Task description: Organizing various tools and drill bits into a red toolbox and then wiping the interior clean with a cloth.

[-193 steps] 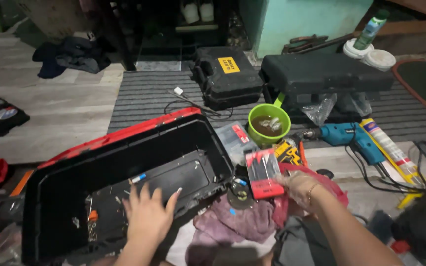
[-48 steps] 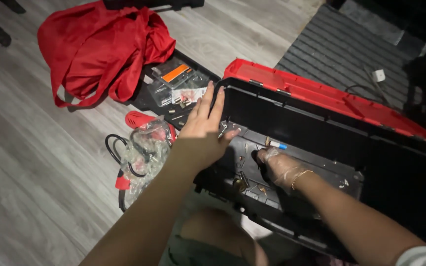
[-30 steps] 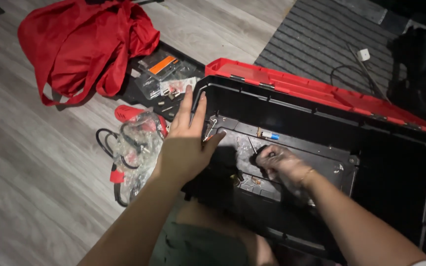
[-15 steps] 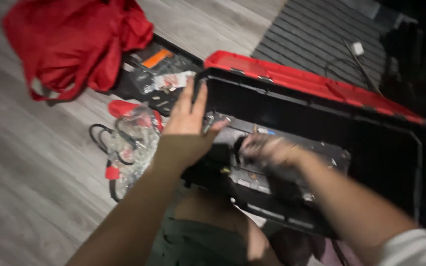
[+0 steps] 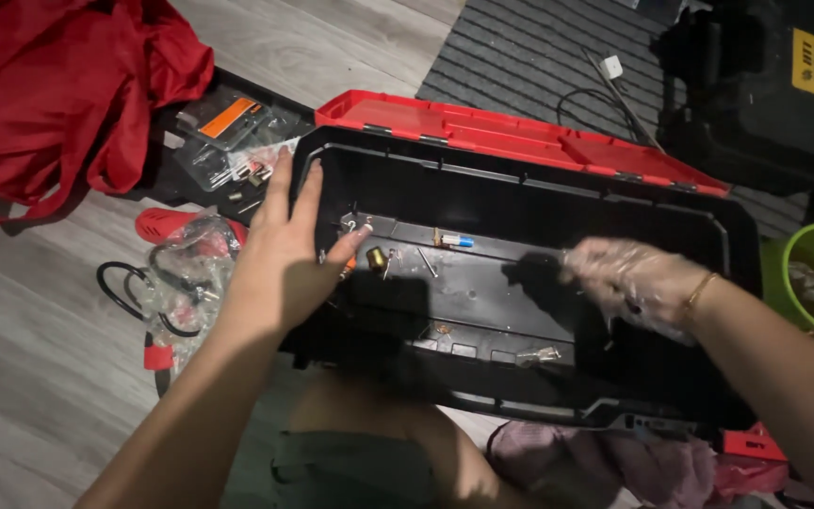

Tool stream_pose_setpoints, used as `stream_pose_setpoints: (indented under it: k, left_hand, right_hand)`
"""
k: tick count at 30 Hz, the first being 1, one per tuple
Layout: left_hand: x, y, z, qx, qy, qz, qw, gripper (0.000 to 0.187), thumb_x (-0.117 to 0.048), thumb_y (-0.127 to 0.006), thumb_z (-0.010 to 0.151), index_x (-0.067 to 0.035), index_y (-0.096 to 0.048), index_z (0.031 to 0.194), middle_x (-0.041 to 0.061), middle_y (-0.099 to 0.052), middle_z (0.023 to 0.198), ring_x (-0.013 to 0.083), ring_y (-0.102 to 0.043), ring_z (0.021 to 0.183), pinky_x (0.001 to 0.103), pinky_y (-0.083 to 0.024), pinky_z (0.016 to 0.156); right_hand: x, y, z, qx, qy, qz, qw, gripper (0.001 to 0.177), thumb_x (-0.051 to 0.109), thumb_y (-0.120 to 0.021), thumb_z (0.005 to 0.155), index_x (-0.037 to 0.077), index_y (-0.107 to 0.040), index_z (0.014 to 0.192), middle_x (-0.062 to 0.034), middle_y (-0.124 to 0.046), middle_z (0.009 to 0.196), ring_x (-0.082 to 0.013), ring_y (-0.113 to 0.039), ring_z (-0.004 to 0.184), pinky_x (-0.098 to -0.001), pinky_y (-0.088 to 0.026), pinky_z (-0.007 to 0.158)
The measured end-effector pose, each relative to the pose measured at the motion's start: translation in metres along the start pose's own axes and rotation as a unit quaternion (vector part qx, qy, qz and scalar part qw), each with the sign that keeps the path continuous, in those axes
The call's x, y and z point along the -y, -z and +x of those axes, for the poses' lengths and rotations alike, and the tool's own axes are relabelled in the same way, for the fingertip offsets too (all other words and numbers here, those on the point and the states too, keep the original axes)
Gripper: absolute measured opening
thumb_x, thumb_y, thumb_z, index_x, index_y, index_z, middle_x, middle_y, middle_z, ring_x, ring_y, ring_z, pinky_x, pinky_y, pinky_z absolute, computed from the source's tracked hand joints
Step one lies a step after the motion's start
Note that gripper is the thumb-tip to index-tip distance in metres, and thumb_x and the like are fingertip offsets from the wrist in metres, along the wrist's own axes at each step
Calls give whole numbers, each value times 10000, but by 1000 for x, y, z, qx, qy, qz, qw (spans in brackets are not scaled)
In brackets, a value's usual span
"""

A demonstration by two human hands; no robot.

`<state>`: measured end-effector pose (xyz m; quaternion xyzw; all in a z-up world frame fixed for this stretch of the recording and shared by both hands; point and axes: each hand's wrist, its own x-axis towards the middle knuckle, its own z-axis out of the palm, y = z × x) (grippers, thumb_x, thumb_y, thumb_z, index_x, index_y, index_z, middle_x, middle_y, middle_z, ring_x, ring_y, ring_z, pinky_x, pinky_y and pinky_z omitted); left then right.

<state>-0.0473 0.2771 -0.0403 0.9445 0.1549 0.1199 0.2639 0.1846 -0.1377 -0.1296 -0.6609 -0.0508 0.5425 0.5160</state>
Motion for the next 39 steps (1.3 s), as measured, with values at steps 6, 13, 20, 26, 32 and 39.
stream_pose_setpoints:
  k: [6, 13, 20, 26, 32, 39]
  left_hand:
    - [-2, -2, -2, -24, -19, 25, 999, 865, -473, -760, 869, -49, -416, 1539, 251, -225, 1658, 498, -439, 1395, 512, -441, 1094]
    - [6, -7, 3, -18, -41, 45, 998, 849, -440, -766, 870, -21, -438, 1531, 258, -236, 1652, 505, -393, 1419, 522, -406, 1100]
    - [0, -5, 2, 1, -10, 62, 998, 845, -489, -719, 872, -49, -440, 1536, 224, -225, 1679, 489, -391, 1419, 516, -395, 1108]
    - [5, -9, 2, 1, -11, 95, 995, 848, -530, -699, 872, -79, -446, 1544, 214, -215, 1684, 473, -379, 1443, 509, -390, 1115]
    - [9, -15, 6, 10, 6, 123, 992, 878, -562, -691, 848, -98, -437, 1550, 210, -195, 1680, 472, -374, 1431, 509, -385, 1110]
    - [2, -8, 3, 17, 21, 122, 992, 863, -573, -676, 848, -109, -444, 1539, 187, -189, 1700, 462, -390, 1419, 514, -395, 1098]
  right_hand:
    - [15, -28, -24, 10, -73, 162, 984, 447, 454, -556, 975, 21, -657, 1020, -93, -659, 767, -99, -519, 494, -212, -405, 375]
    - [35, -13, -75, 23, -38, 162, 986, 370, 367, -586, 942, 8, -591, 1031, -154, -680, 919, -144, -650, 680, -189, -458, 416]
    - [22, 65, -167, 57, 273, 215, 936, 212, 77, -636, 1099, -86, -579, 1221, -201, -623, 1035, -209, -633, 793, -284, -543, 576]
    - [11, 14, -201, -265, 209, 253, 907, 209, 231, -606, 1045, 29, -601, 1099, -99, -648, 1090, -154, -638, 855, -237, -532, 679]
    - [-77, 53, -173, -406, 115, 271, 865, 209, 214, -596, 1010, 45, -647, 1122, -40, -680, 1004, -138, -640, 861, -250, -527, 711]
    - [-159, 113, -110, -358, 66, 46, 930, 191, 23, -555, 967, 21, -643, 1137, -68, -675, 928, -195, -620, 786, -321, -526, 681]
